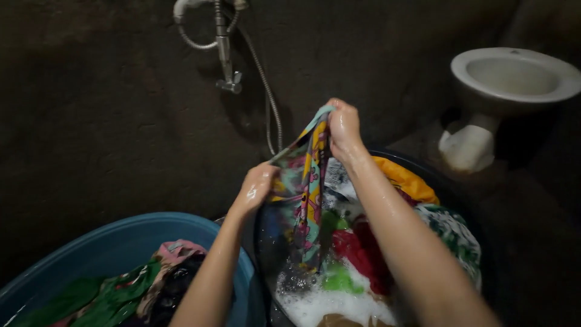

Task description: Hand-washing various items of clothing in plastic tubs filled with soapy water.

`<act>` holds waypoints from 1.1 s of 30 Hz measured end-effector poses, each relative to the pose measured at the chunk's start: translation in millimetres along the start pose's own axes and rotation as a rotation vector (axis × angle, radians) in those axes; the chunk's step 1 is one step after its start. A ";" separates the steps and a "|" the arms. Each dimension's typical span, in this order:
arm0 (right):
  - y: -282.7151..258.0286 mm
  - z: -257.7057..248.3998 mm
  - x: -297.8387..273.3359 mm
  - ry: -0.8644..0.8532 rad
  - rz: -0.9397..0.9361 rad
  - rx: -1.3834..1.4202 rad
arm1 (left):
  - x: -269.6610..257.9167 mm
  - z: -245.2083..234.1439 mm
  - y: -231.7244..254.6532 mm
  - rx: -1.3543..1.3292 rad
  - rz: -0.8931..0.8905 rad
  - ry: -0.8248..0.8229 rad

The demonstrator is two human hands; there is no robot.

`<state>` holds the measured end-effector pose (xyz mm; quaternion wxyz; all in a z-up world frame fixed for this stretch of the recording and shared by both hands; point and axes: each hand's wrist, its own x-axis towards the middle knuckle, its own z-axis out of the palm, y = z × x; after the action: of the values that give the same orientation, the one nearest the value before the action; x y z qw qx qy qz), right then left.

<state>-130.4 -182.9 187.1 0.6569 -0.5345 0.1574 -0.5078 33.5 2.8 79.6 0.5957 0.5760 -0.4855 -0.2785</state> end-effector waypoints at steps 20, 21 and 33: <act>102.2 6.6 -114.4 -0.561 1.068 0.036 | -28.9 2.8 -19.5 -0.940 -0.214 -0.197; 94.8 8.3 -104.6 -0.523 1.041 0.102 | -30.6 0.6 -24.4 -1.008 -0.161 -0.152; 5.6 -2.2 -94.4 -0.357 -0.490 -0.951 | -74.9 22.3 -74.0 1.042 -0.369 -0.493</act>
<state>-170.3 -105.8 149.6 0.2229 -0.8704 0.1265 -0.4203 2.4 46.8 -13.5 0.0470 0.7853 -0.5737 -0.2282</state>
